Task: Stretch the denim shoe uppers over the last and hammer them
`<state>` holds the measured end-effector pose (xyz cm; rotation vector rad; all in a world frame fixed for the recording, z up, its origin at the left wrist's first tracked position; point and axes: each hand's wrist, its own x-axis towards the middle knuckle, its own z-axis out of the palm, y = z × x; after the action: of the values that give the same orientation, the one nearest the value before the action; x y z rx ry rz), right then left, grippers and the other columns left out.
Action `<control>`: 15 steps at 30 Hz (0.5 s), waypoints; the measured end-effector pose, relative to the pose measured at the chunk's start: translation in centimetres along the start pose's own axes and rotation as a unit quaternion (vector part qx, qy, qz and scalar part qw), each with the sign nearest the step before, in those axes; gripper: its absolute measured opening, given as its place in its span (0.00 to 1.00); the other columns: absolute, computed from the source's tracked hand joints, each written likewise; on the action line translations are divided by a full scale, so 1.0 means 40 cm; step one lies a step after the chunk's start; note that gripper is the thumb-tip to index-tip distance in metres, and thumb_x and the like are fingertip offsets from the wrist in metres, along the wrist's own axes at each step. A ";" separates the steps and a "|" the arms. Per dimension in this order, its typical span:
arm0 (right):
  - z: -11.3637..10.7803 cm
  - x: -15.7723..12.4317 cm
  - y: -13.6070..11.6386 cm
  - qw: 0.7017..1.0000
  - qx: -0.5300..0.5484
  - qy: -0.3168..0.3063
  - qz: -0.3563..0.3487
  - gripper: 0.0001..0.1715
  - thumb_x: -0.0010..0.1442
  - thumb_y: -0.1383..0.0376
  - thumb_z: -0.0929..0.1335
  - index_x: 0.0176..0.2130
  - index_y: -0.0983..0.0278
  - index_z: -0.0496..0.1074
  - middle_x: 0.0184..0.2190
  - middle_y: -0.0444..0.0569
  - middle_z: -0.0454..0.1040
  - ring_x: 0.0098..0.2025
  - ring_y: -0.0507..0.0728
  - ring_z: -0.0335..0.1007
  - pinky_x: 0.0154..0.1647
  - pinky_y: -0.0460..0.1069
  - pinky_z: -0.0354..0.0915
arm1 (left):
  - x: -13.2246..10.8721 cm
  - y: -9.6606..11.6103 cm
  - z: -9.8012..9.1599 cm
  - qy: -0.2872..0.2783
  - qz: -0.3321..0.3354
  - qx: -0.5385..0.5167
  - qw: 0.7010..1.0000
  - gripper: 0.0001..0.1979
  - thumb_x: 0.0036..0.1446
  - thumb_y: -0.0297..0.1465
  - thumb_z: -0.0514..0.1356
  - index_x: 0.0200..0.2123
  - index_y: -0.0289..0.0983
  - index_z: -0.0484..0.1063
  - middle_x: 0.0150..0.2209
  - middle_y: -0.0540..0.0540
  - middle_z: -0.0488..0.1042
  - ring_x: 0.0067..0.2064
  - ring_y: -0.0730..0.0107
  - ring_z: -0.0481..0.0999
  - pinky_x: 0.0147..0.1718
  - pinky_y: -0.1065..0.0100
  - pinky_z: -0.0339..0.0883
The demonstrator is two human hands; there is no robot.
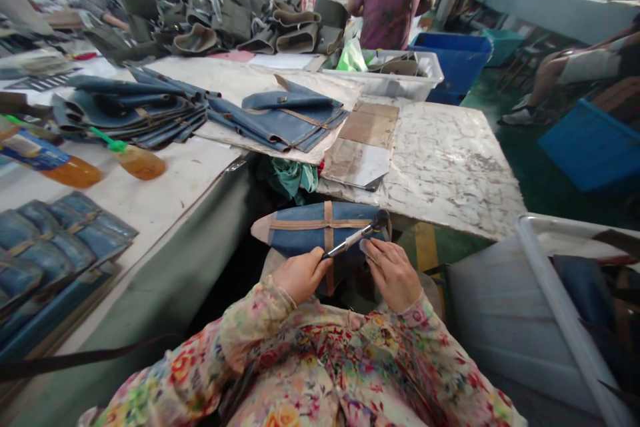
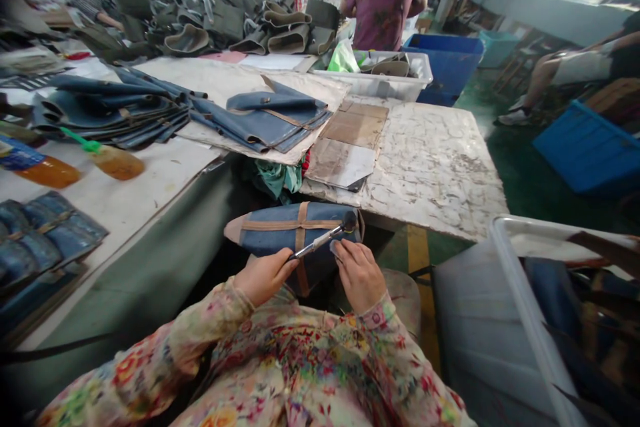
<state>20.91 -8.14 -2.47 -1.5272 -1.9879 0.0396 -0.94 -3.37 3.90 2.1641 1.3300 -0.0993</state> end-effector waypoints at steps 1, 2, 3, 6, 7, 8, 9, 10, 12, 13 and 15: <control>0.000 0.000 0.000 1.000 0.001 0.002 0.000 0.20 0.61 0.67 0.59 0.52 0.62 0.66 0.47 0.52 0.69 0.49 0.57 0.62 0.52 0.54 0.63 | 0.000 0.001 -0.001 0.004 0.005 -0.004 1.000 0.15 0.62 0.40 0.41 0.33 0.39 0.61 0.28 0.48 0.70 0.32 0.66 0.73 0.28 0.71 0.57; 0.000 0.000 -0.001 1.000 0.003 0.002 -0.001 0.20 0.61 0.67 0.59 0.52 0.62 0.66 0.47 0.52 0.69 0.49 0.57 0.63 0.52 0.54 0.63 | 0.000 0.002 -0.001 0.012 0.011 -0.015 1.000 0.15 0.62 0.41 0.40 0.34 0.40 0.61 0.28 0.48 0.71 0.32 0.67 0.73 0.28 0.71 0.57; 0.000 0.000 -0.001 1.000 0.005 0.003 -0.002 0.21 0.61 0.67 0.59 0.53 0.62 0.66 0.47 0.52 0.69 0.49 0.57 0.63 0.52 0.54 0.63 | -0.001 0.004 -0.002 0.019 0.016 -0.027 0.999 0.15 0.62 0.41 0.40 0.34 0.40 0.60 0.29 0.48 0.71 0.32 0.67 0.73 0.28 0.72 0.58; 0.002 -0.001 -0.002 1.000 0.005 0.006 -0.001 0.20 0.61 0.67 0.59 0.53 0.62 0.66 0.47 0.52 0.69 0.49 0.57 0.62 0.52 0.54 0.62 | 0.002 0.016 -0.002 0.010 0.010 -0.027 1.000 0.15 0.62 0.41 0.40 0.35 0.39 0.61 0.29 0.48 0.71 0.32 0.66 0.73 0.28 0.71 0.58; 0.002 -0.001 -0.002 1.000 0.003 0.006 0.000 0.20 0.61 0.67 0.59 0.52 0.62 0.66 0.47 0.52 0.69 0.49 0.57 0.62 0.52 0.55 0.62 | 0.004 0.021 0.000 0.002 0.004 -0.016 1.000 0.15 0.62 0.41 0.41 0.35 0.39 0.61 0.29 0.47 0.72 0.32 0.65 0.73 0.28 0.71 0.58; 0.003 -0.001 -0.002 1.000 0.001 0.006 0.000 0.20 0.61 0.67 0.59 0.52 0.63 0.67 0.47 0.52 0.69 0.49 0.57 0.62 0.52 0.55 0.62 | 0.007 0.028 0.001 -0.006 0.002 -0.007 1.000 0.15 0.61 0.41 0.41 0.35 0.40 0.61 0.29 0.47 0.72 0.33 0.64 0.74 0.28 0.71 0.58; 0.003 0.000 -0.001 1.000 0.000 0.005 0.000 0.19 0.61 0.67 0.59 0.51 0.63 0.68 0.47 0.52 0.69 0.49 0.57 0.62 0.52 0.55 0.62 | 0.009 0.034 0.002 -0.007 0.002 -0.003 1.000 0.15 0.61 0.42 0.42 0.35 0.40 0.61 0.30 0.47 0.72 0.33 0.63 0.74 0.28 0.70 0.58; 0.002 0.000 -0.001 1.000 0.000 0.003 -0.002 0.19 0.61 0.67 0.60 0.51 0.64 0.68 0.47 0.52 0.69 0.49 0.57 0.62 0.52 0.55 0.62 | 0.011 0.039 0.002 -0.003 0.005 -0.005 1.000 0.15 0.61 0.42 0.41 0.35 0.40 0.61 0.30 0.47 0.72 0.33 0.63 0.74 0.28 0.70 0.58; 0.001 0.000 -0.001 1.000 0.000 0.000 -0.004 0.19 0.61 0.67 0.60 0.51 0.65 0.68 0.47 0.53 0.69 0.49 0.57 0.62 0.52 0.54 0.62 | 0.011 0.043 0.003 0.020 0.015 -0.023 0.999 0.16 0.62 0.42 0.40 0.35 0.40 0.61 0.31 0.47 0.72 0.33 0.65 0.74 0.29 0.71 0.58; 0.000 0.000 -0.001 1.000 0.000 0.000 -0.004 0.19 0.61 0.67 0.60 0.51 0.65 0.67 0.47 0.53 0.69 0.49 0.57 0.62 0.52 0.54 0.62 | 0.010 0.041 0.003 0.026 0.014 -0.029 0.999 0.16 0.62 0.42 0.39 0.35 0.40 0.61 0.30 0.48 0.72 0.33 0.66 0.74 0.29 0.71 0.58; -0.001 -0.001 0.000 1.000 0.002 0.003 -0.004 0.20 0.61 0.67 0.60 0.52 0.63 0.67 0.47 0.52 0.69 0.49 0.57 0.63 0.52 0.54 0.63 | 0.003 0.027 0.003 0.024 0.001 -0.028 0.999 0.16 0.62 0.41 0.40 0.34 0.40 0.61 0.29 0.48 0.71 0.32 0.66 0.73 0.29 0.71 0.58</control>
<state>20.92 -8.19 -2.44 -1.5148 -1.9891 0.0359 0.06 -3.72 4.24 2.1322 1.3410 -0.0091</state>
